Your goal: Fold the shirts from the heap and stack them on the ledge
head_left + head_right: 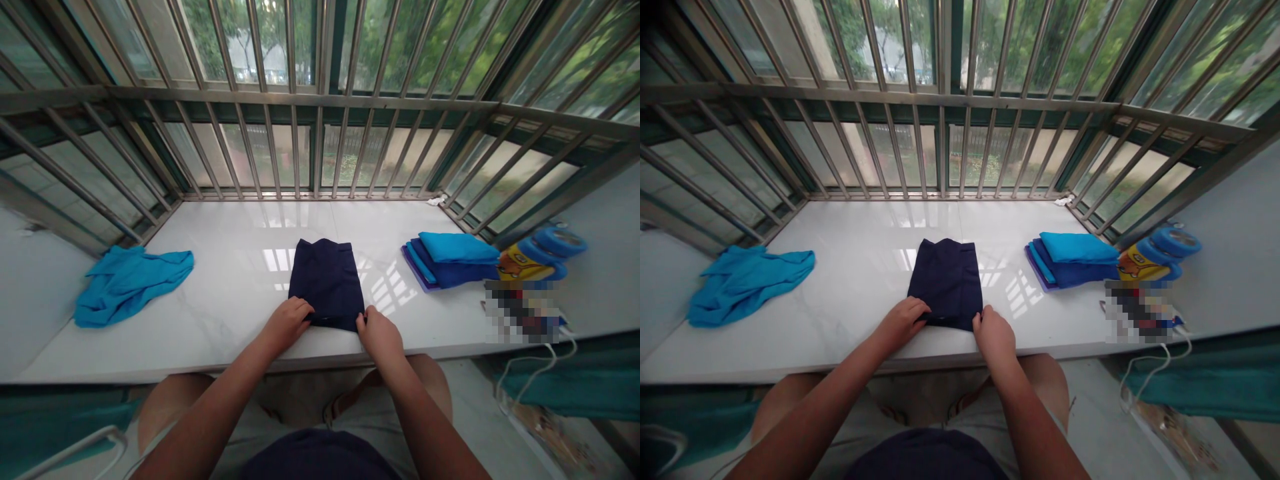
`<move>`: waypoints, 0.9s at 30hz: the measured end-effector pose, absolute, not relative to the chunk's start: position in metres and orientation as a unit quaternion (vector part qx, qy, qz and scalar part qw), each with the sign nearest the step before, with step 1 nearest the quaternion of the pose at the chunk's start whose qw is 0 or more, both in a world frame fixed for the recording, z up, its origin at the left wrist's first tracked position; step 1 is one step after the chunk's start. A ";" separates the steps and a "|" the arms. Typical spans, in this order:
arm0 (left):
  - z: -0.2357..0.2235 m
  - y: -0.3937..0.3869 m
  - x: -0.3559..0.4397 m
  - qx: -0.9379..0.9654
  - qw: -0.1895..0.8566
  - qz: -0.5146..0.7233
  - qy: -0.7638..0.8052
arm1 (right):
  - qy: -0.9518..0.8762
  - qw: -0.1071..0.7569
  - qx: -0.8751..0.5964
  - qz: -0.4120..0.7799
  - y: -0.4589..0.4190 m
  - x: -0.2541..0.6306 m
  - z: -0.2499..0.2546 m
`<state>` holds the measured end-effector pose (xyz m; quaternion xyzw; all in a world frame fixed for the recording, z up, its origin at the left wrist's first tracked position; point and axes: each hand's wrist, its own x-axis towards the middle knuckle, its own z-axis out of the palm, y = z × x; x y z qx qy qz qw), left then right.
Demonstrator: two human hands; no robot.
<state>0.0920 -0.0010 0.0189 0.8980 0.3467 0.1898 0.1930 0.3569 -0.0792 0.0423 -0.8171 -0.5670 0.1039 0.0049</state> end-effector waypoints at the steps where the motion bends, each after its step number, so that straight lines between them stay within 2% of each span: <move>1: 0.018 0.000 0.092 0.889 0.199 0.195 0.362 | -0.575 0.012 -0.814 0.077 -0.081 0.356 0.041; 5: 0.014 0.005 0.094 0.839 0.242 0.229 0.430 | -0.659 0.088 -0.747 -0.010 -0.089 0.351 0.035; 9: 0.010 0.007 0.093 0.812 0.263 0.243 0.462 | -0.787 0.170 -0.593 0.012 -0.094 0.337 0.026; 14: 0.012 0.008 0.091 0.805 0.273 0.257 0.460 | -0.842 0.137 -0.521 0.034 -0.080 0.313 0.019; 20: 0.026 0.007 0.071 0.880 0.272 0.210 0.328 | -0.841 0.066 -0.533 0.066 -0.054 0.304 0.024; 27: 0.035 0.001 0.051 0.929 0.164 0.128 0.306 | -0.815 0.069 -0.564 0.116 -0.050 0.303 0.038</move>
